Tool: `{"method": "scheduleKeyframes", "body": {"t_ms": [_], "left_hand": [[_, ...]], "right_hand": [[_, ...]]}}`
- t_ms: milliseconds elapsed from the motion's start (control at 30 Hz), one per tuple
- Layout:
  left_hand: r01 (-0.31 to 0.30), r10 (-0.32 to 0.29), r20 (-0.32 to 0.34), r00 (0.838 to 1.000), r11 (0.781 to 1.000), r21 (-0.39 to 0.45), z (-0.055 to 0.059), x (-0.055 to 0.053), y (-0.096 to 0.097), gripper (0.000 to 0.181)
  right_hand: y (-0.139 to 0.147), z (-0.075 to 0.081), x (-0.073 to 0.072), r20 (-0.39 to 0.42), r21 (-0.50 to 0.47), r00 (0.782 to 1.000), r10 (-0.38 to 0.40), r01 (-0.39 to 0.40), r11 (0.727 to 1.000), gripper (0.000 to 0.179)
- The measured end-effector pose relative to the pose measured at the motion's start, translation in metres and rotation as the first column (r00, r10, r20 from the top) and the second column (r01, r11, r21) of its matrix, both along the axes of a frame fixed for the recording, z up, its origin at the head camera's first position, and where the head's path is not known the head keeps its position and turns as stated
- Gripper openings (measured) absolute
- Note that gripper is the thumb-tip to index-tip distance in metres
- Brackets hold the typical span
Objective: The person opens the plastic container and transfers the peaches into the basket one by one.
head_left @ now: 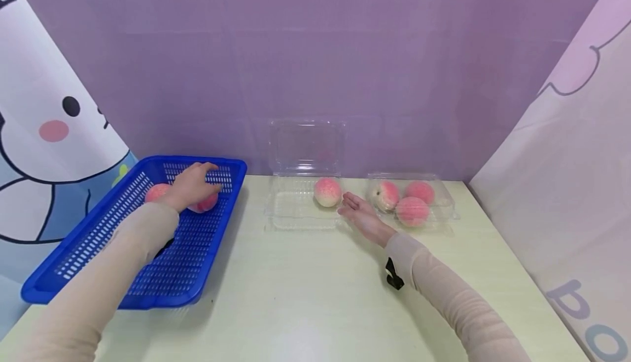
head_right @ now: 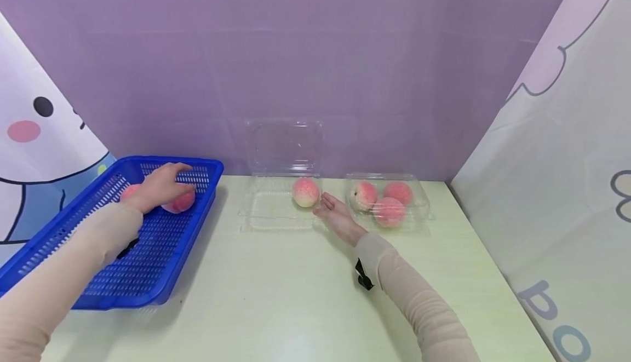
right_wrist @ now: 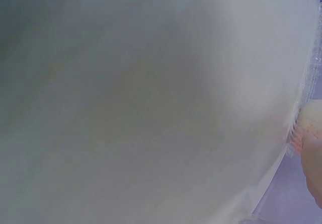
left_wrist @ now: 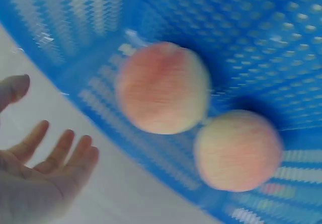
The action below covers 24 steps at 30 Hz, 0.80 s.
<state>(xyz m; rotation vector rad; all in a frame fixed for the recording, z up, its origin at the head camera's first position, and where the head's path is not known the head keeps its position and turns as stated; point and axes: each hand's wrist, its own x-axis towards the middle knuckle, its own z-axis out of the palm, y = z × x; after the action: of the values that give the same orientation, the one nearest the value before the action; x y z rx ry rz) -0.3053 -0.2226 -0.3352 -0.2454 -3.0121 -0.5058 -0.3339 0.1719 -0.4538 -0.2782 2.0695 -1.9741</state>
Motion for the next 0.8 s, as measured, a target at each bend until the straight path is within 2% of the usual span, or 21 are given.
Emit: {"method": "scheduleKeyframes", "body": {"t_ms": [167, 300, 433, 500, 633, 800], "left_hand": [[0.022, -0.022, -0.006, 1.0, 0.999, -0.026, 0.011, 0.025, 0.024, 0.053], [0.093, -0.094, -0.048, 0.994, 0.995, -0.03, 0.015, 0.046, 0.046, 0.049], [0.159, -0.158, -0.042, 0.987, 0.986, 0.044, 0.02, 0.065, 0.07, 0.047], [0.182, -0.18, -0.028, 0.983, 0.978, 0.106, 0.022, 0.072, 0.081, 0.046], [0.228, -0.224, -0.042, 0.974, 0.959, 0.17, 0.026, 0.076, 0.099, 0.043], [0.268, -0.263, -0.054, 0.963, 0.946, 0.182, 0.024, 0.065, 0.119, 0.042]], "right_hand": [[0.0, -0.003, 0.0, -0.001, -0.017, 1.0, -0.008, 0.008, 1.0, 0.071], [0.001, -0.003, -0.001, -0.003, -0.021, 1.0, -0.007, 0.007, 1.0, 0.071], [0.001, -0.003, -0.001, -0.005, -0.017, 1.0, 0.001, -0.001, 1.0, 0.07], [0.001, -0.003, 0.0, -0.009, -0.011, 1.0, 0.01, -0.01, 1.0, 0.07], [0.001, -0.002, 0.0, -0.001, -0.023, 1.0, 0.019, -0.019, 1.0, 0.07], [0.001, -0.001, 0.001, 0.01, -0.047, 1.0, 0.017, -0.017, 0.999, 0.069]]}}
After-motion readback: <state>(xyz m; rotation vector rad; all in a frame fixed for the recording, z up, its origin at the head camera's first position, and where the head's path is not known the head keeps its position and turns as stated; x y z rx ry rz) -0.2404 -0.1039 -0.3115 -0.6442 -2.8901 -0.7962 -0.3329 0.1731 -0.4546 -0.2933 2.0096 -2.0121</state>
